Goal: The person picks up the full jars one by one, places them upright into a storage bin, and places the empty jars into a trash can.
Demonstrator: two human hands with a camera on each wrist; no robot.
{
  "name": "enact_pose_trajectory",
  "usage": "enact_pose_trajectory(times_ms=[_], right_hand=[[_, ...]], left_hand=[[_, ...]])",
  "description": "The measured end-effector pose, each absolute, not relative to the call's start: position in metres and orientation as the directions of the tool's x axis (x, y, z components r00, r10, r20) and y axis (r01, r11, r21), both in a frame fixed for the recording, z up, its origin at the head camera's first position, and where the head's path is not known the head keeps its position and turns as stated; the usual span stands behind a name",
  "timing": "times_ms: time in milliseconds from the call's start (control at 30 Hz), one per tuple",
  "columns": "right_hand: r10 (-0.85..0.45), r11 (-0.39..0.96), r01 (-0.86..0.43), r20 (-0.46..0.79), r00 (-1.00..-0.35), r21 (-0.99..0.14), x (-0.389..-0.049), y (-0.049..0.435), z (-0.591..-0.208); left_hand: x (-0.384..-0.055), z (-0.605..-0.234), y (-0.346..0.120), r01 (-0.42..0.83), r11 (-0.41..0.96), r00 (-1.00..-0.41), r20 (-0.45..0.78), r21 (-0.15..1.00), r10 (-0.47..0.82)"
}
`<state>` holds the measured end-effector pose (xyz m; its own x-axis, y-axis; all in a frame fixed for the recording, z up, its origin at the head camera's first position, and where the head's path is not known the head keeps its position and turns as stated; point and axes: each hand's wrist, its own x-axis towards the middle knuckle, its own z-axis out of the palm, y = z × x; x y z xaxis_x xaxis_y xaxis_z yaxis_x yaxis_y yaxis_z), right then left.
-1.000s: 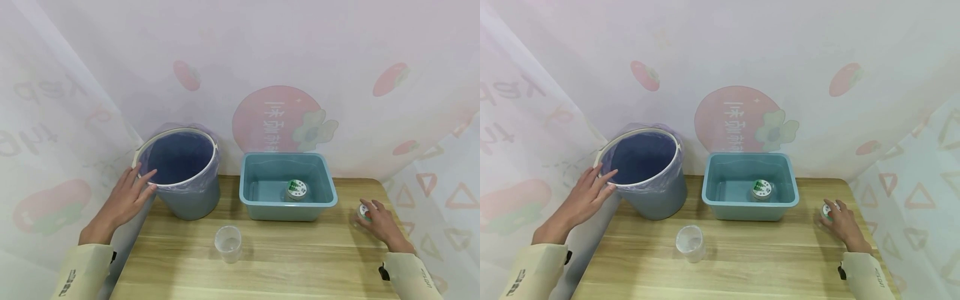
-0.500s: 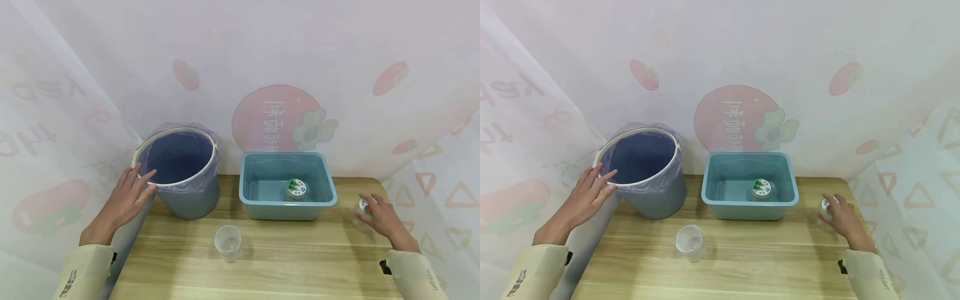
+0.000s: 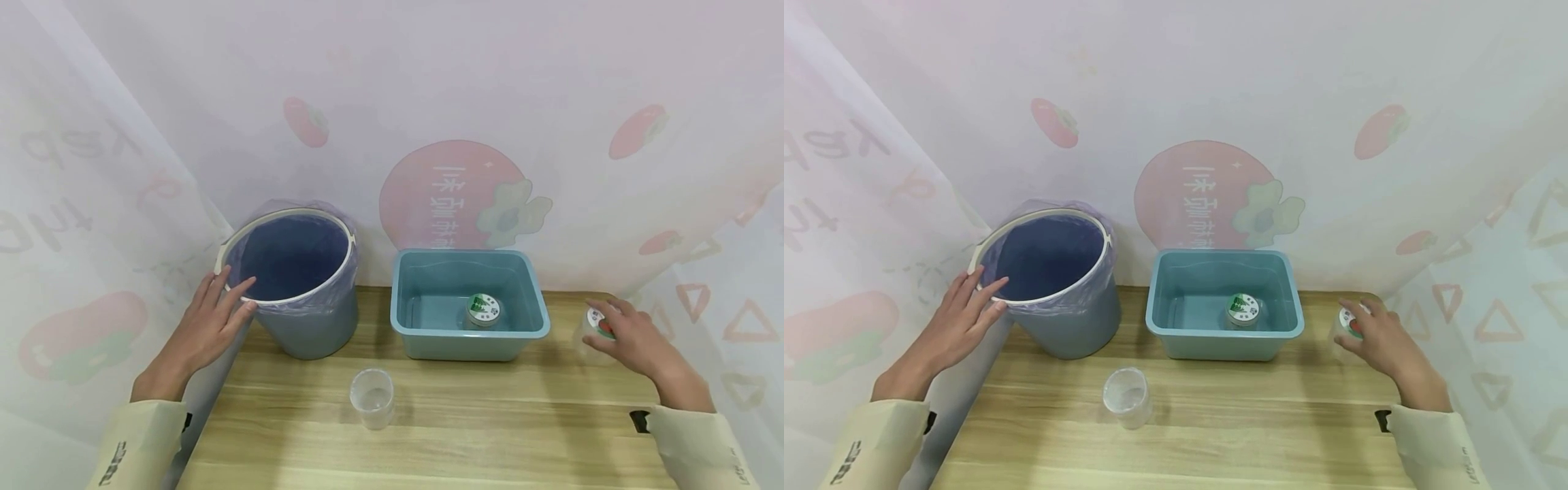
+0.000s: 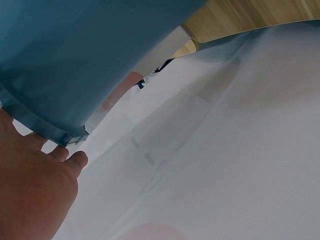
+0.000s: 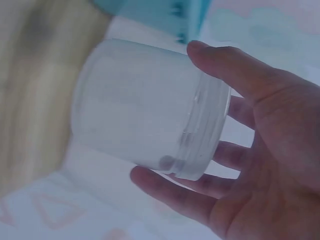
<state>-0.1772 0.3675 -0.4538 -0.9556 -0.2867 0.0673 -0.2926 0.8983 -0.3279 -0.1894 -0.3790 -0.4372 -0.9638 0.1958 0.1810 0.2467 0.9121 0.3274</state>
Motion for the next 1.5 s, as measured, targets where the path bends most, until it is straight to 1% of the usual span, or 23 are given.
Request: enact_pose_trajectory(times_ms=[100, 200, 400, 500, 833, 1067, 1300, 1500], right_hand=[[-0.311, 0.891, -0.326, 0.098, -0.945, -0.315, -0.175, 0.361, -0.438], [-0.325, 0.891, -0.337, 0.091, -0.941, -0.305, -0.174, 0.352, -0.423], [-0.37, 0.879, -0.391, 0.125, -0.92, -0.274, -0.176, 0.328, -0.396], [-0.386, 0.876, -0.403, 0.116, -0.915, -0.263, -0.179, 0.314, -0.384], [-0.429, 0.85, -0.426, 0.062, -0.901, -0.31, -0.191, 0.257, -0.354], [-0.488, 0.815, -0.471, 0.04, -0.872, -0.336, -0.199, 0.215, -0.337], [-0.582, 0.768, -0.573, 0.061, -0.811, -0.287, -0.209, 0.168, -0.332], [-0.648, 0.717, -0.636, 0.063, -0.759, -0.286, -0.221, 0.123, -0.327]], left_hand=[[-0.189, -0.437, -0.379, 0.249, 0.911, -0.962, 0.188, 0.327, 0.196], [-0.189, -0.437, -0.378, 0.252, 0.91, -0.961, 0.192, 0.328, 0.197], [-0.187, -0.437, -0.377, 0.254, 0.909, -0.96, 0.198, 0.331, 0.196], [-0.187, -0.437, -0.377, 0.254, 0.909, -0.96, 0.201, 0.33, 0.196], [-0.187, -0.439, -0.378, 0.263, 0.911, -0.957, 0.207, 0.319, 0.203], [-0.188, -0.441, -0.376, 0.265, 0.907, -0.956, 0.215, 0.327, 0.201], [-0.189, -0.443, -0.375, 0.264, 0.904, -0.955, 0.219, 0.337, 0.197], [-0.189, -0.443, -0.375, 0.264, 0.903, -0.955, 0.223, 0.338, 0.195]])
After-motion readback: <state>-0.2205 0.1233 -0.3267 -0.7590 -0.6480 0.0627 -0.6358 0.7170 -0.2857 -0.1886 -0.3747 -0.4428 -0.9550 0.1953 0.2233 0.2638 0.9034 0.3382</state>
